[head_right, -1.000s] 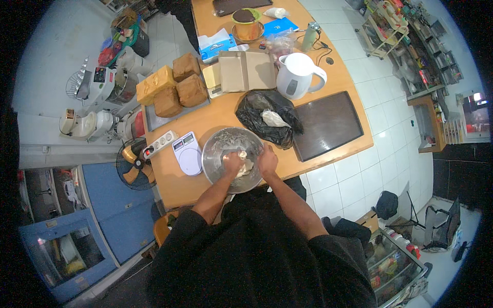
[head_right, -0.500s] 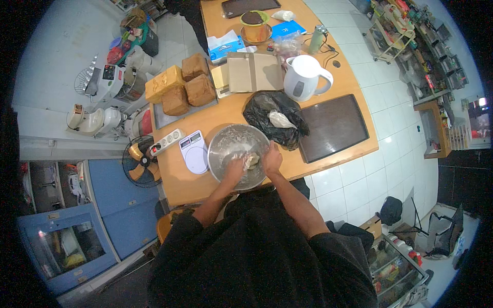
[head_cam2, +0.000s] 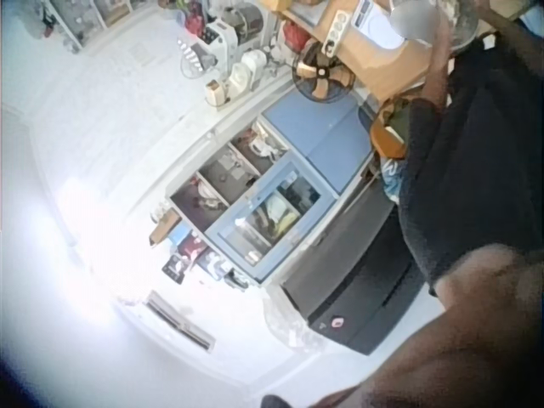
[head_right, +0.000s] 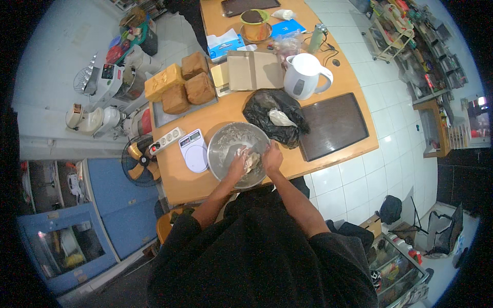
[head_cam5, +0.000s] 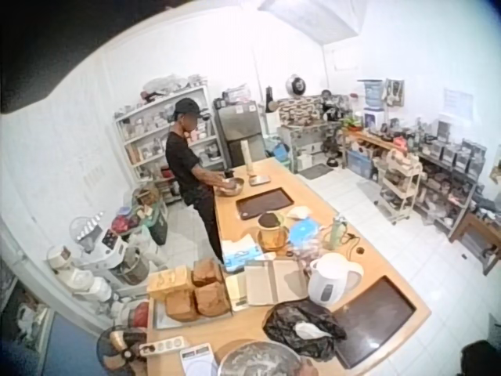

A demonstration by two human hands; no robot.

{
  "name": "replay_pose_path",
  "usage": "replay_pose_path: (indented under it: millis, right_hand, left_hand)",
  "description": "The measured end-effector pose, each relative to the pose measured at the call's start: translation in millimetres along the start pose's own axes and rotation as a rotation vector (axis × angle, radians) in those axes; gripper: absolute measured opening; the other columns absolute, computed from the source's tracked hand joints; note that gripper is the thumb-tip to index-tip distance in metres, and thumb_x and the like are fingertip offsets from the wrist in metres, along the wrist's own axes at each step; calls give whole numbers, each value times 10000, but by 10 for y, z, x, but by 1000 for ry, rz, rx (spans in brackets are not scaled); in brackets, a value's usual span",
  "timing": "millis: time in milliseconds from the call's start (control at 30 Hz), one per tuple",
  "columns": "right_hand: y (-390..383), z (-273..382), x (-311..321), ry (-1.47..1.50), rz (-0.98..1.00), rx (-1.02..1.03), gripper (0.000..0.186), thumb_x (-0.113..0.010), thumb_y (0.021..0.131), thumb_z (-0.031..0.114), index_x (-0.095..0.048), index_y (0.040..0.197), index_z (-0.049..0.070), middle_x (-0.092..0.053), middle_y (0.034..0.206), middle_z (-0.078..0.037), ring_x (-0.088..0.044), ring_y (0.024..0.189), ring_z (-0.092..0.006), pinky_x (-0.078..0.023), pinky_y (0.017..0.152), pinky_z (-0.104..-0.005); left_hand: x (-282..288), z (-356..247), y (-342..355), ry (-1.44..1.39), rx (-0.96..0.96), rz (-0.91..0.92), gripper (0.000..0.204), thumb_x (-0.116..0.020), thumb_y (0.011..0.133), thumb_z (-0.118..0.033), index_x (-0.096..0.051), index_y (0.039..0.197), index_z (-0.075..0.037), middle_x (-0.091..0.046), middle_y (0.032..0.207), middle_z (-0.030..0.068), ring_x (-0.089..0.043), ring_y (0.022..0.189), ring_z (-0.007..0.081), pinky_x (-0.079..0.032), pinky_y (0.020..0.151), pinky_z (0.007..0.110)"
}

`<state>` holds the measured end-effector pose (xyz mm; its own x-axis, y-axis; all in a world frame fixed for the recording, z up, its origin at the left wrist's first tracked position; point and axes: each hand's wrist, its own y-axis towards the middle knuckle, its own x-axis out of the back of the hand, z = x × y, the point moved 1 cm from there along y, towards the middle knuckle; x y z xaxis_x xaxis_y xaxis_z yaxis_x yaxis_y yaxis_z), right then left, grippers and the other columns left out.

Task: The person kneads dough inside a metal bowl by hand.

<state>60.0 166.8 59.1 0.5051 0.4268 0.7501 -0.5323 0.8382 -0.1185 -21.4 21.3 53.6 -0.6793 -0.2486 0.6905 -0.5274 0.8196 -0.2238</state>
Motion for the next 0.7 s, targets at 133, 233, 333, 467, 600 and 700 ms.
replay_pose_path:
  millis: [133,233,333,467,600,700]
  right_hand:
    - [-9,35,-19,15,4,23,126,-539,861,123,-521,956,42,-626,873,-211,-601,792,-441,-458,680,-515]
    - [5,12,-50,10,-34,30,119,-532,869,136,-521,950,48,-628,873,-205,-601,785,-442,-460,668,-513]
    - [21,-73,-79,20,-32,44,120,-533,877,151,-523,943,52,-628,875,-205,-604,783,-438,-463,664,-509]
    - [15,-44,-94,-23,-30,37,126,-531,883,162,-529,946,53,-630,883,-206,-607,787,-433,-466,672,-506]
    - [13,-53,-78,-33,4,29,166,-531,886,166,-546,989,37,-627,912,-220,-610,793,-428,-470,678,-503]
    - [5,-24,-59,-29,5,34,187,-531,885,161,-548,1013,26,-625,928,-221,-608,804,-427,-471,688,-499]
  left_hand:
    - [-250,157,70,441,-130,-41,565,-553,855,-189,-373,1377,-66,-410,1348,192,-359,1285,366,-353,1032,453]
    - [-257,74,131,375,-158,30,608,-590,816,-249,-380,1356,-65,-415,1365,176,-482,1179,363,-404,960,494]
    - [-302,38,200,487,-160,170,498,-536,854,-237,-445,1315,-73,-456,1333,180,-492,1171,344,-422,952,450]
    - [-473,243,371,586,-228,17,370,-515,863,-245,-552,1189,-74,-576,1169,135,-562,1050,325,-466,873,444]
    - [-444,359,622,350,-27,81,295,-541,842,-268,-618,1073,-102,-653,1003,122,-620,904,334,-500,780,467]
    - [-453,416,750,444,125,5,301,-586,805,-295,-635,1032,-103,-646,979,165,-610,951,345,-492,805,457]
